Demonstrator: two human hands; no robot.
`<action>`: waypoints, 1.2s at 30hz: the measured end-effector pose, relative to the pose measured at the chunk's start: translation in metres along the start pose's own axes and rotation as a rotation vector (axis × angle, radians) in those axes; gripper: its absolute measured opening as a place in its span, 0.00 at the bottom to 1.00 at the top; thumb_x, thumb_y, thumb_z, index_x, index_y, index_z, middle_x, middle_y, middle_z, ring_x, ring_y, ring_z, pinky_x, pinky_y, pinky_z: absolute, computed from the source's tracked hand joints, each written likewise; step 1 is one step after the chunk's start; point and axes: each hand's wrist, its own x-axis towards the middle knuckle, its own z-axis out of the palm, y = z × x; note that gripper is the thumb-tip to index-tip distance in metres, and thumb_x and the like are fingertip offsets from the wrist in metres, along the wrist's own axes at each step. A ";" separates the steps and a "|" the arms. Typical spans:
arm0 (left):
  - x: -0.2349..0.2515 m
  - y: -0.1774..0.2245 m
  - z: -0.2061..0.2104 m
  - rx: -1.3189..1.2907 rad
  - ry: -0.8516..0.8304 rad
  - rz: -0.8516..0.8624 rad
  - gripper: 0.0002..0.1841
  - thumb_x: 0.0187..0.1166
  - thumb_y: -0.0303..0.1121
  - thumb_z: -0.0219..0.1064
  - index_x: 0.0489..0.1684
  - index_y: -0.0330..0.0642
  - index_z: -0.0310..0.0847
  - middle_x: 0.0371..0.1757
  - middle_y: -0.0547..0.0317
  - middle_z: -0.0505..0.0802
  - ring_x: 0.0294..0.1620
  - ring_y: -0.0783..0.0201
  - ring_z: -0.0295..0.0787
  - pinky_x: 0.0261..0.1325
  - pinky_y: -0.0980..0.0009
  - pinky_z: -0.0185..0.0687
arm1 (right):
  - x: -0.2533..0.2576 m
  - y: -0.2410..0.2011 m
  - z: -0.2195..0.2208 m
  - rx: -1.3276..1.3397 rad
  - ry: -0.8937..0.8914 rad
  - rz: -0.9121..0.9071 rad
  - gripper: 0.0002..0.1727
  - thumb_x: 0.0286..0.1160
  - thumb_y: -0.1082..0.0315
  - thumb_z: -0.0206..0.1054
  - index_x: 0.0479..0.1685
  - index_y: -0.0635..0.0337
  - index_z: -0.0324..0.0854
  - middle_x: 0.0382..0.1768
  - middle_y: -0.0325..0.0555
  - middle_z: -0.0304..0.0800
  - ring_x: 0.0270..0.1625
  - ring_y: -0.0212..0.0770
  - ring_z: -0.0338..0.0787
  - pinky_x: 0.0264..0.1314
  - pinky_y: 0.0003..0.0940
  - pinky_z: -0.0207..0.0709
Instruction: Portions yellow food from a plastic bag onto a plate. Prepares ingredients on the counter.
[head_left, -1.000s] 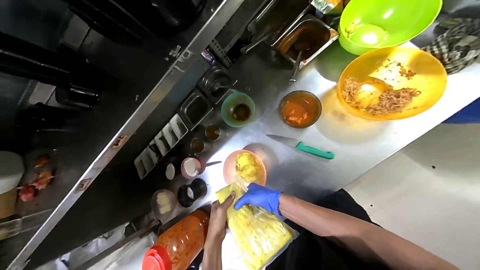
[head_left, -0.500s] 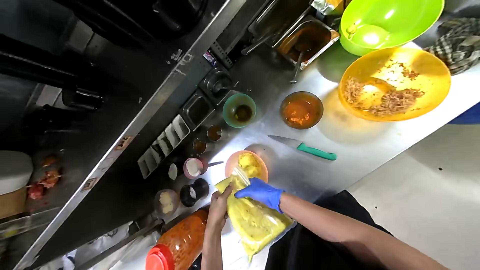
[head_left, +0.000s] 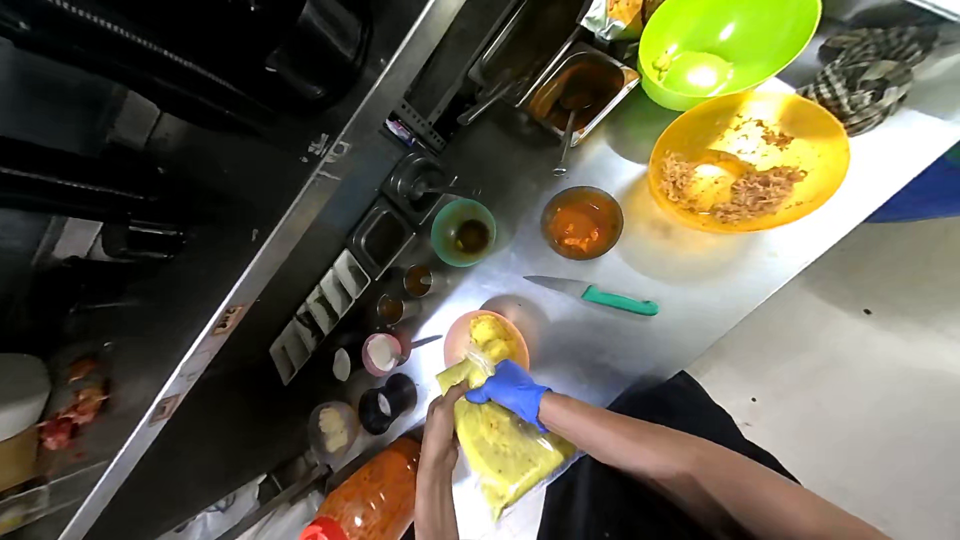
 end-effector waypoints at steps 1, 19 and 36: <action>0.000 0.001 0.000 0.005 0.000 0.011 0.21 0.85 0.41 0.65 0.57 0.27 0.85 0.47 0.37 0.95 0.48 0.46 0.96 0.53 0.49 0.94 | 0.000 0.000 -0.003 -0.036 -0.020 -0.015 0.36 0.42 0.38 0.85 0.41 0.60 0.85 0.43 0.52 0.91 0.49 0.51 0.91 0.51 0.57 0.84; -0.002 0.002 -0.007 -0.040 0.061 -0.075 0.22 0.82 0.40 0.69 0.61 0.28 0.82 0.49 0.36 0.95 0.49 0.45 0.96 0.53 0.47 0.94 | 0.005 0.018 -0.004 0.237 -0.078 0.000 0.32 0.51 0.46 0.85 0.49 0.60 0.84 0.48 0.51 0.92 0.54 0.47 0.92 0.57 0.52 0.86; 0.001 0.001 -0.011 0.051 0.200 0.120 0.25 0.89 0.49 0.61 0.59 0.30 0.86 0.48 0.40 0.96 0.48 0.50 0.97 0.53 0.50 0.95 | -0.013 0.017 -0.032 0.226 -0.433 0.030 0.46 0.57 0.26 0.76 0.64 0.58 0.83 0.57 0.49 0.93 0.61 0.45 0.93 0.64 0.52 0.87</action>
